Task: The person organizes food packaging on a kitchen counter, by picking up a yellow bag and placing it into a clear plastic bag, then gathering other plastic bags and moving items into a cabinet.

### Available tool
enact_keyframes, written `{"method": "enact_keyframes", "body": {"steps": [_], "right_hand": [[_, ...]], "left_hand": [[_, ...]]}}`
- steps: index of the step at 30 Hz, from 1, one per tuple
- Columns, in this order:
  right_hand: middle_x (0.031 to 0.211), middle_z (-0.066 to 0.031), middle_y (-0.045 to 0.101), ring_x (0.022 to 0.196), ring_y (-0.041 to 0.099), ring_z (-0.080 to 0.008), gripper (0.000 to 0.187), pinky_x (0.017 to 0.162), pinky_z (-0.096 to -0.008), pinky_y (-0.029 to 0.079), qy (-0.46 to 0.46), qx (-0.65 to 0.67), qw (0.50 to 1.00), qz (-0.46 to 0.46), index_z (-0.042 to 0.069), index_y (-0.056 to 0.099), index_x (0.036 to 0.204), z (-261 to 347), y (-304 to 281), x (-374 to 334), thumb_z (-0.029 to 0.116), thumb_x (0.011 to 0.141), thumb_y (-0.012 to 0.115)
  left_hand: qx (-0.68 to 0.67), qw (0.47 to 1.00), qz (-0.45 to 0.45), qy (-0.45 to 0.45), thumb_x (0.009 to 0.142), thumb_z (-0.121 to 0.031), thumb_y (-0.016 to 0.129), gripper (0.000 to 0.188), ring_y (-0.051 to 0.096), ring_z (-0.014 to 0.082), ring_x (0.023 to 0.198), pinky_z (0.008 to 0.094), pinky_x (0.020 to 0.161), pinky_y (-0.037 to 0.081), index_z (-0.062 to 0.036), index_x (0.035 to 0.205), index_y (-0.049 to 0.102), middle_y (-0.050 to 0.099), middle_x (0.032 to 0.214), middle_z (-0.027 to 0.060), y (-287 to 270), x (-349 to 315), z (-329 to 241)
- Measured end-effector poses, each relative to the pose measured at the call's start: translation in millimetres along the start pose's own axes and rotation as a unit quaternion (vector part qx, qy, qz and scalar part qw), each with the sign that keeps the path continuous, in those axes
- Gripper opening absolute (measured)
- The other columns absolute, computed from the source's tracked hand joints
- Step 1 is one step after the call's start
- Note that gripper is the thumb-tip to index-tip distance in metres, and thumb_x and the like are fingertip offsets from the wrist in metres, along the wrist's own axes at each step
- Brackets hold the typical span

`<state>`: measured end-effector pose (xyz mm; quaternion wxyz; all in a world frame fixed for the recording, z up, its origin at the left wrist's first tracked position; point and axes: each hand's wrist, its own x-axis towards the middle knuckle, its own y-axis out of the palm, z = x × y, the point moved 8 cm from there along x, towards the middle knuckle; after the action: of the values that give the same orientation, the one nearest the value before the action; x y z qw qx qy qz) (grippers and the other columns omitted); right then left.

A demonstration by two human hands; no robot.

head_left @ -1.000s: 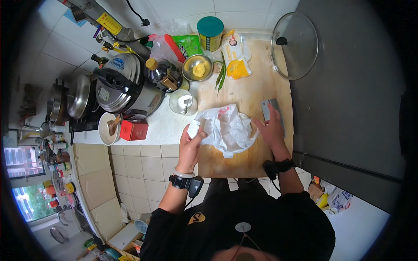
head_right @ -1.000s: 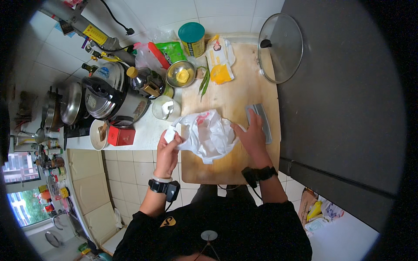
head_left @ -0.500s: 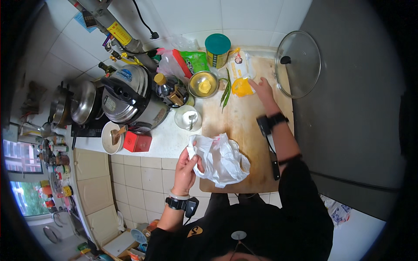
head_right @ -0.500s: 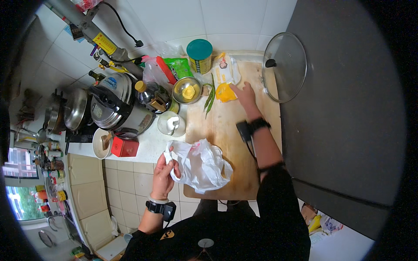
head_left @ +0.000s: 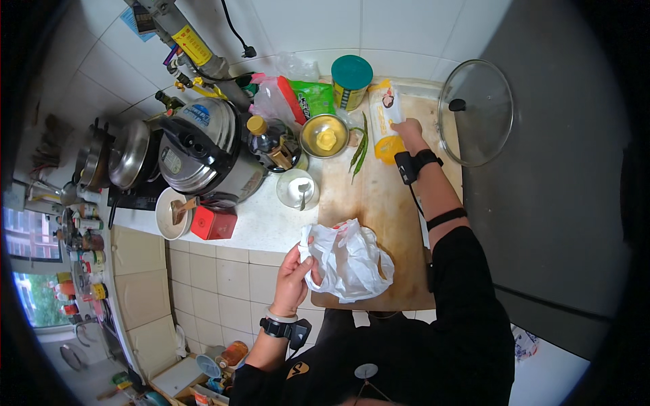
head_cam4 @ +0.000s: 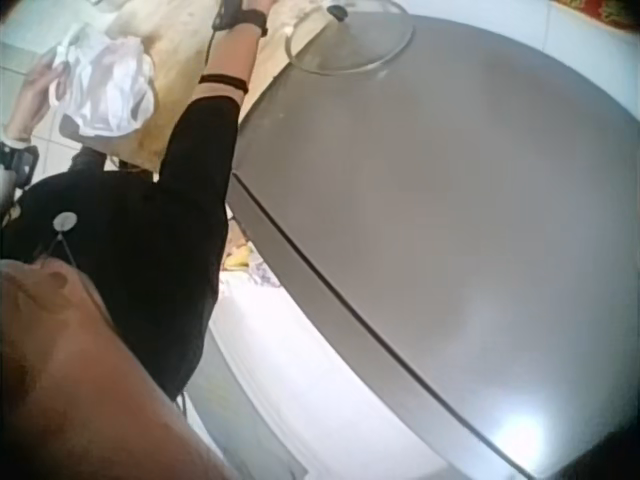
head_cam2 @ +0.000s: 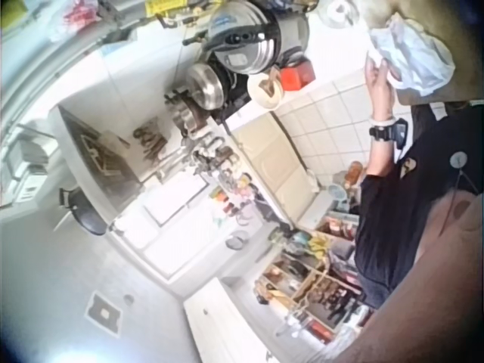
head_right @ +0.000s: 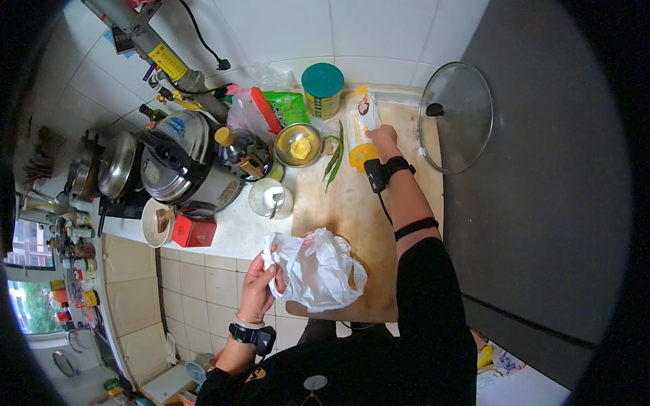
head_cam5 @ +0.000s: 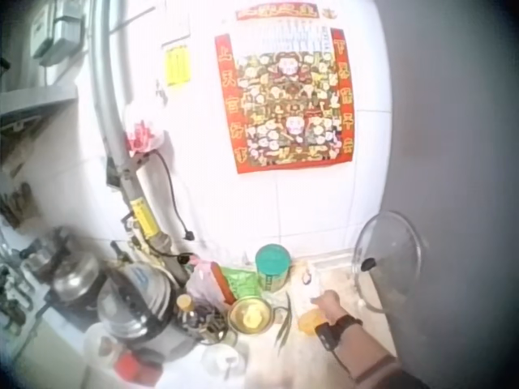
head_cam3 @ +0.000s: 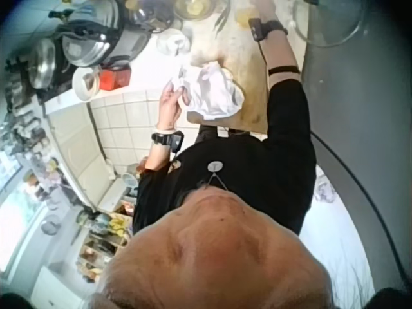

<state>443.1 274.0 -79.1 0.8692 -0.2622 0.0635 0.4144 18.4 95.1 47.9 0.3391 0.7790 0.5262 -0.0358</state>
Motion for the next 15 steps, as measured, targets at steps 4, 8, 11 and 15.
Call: {"method": "enact_keyframes", "body": {"steps": [4, 8, 11, 15], "right_hand": [[0.081, -0.0127, 0.067, 0.069, 0.064, -0.0235, 0.030, 0.064, -0.0350, 0.048, -0.073, -0.035, 0.996, -0.041, -0.004, 0.066, 0.091, -13.3, -39.2, -14.6, 0.016, 0.068, 0.072], [0.078, -0.0119, 0.066, 0.069, 0.063, -0.0207, 0.025, 0.063, -0.0334, 0.048, -0.025, 0.113, 0.993, 0.026, -0.003, 0.066, 0.087, -33.6, -53.0, -54.9, 0.013, 0.069, 0.071], [0.080, -0.0131, 0.066, 0.072, 0.063, -0.0202, 0.024, 0.064, -0.0325, 0.048, -0.036, 0.211, 0.974, 0.078, -0.003, 0.064, 0.087, -57.6, -52.0, -66.2, 0.013, 0.070, 0.071], [0.081, -0.0143, 0.066, 0.074, 0.064, -0.0245, 0.033, 0.066, -0.0326, 0.049, -0.052, 0.050, 0.997, 0.027, -0.003, 0.063, 0.089, -62.2, -40.9, -51.1, 0.018, 0.068, 0.075]], "left_hand": [[0.010, 1.000, 0.019, 0.003, 0.090, -0.007, 0.048, 0.044, 0.046, 0.0116, 0.051, 0.0225, 0.050, 0.038, -0.0013, 0.132, 0.037, 0.049, 0.066, 0.0043, 5.8, 5.2, -1.2], [0.010, 1.000, 0.020, -0.004, 0.090, -0.006, 0.048, 0.043, 0.045, 0.0110, 0.050, 0.0225, 0.050, 0.037, -0.0012, 0.131, 0.039, 0.049, 0.066, 0.0038, 4.0, 7.1, 1.8], [0.000, 0.999, 0.035, -0.013, 0.089, -0.005, 0.048, 0.042, 0.046, 0.0108, 0.050, 0.0219, 0.050, 0.038, -0.0012, 0.131, 0.040, 0.049, 0.066, 0.0034, 10.5, 11.5, 6.9], [-0.016, 0.999, 0.027, -0.024, 0.089, -0.004, 0.048, 0.042, 0.046, 0.0109, 0.050, 0.0213, 0.051, 0.039, -0.0010, 0.130, 0.040, 0.049, 0.067, 0.0035, 17.5, 10.9, 6.3]]}}
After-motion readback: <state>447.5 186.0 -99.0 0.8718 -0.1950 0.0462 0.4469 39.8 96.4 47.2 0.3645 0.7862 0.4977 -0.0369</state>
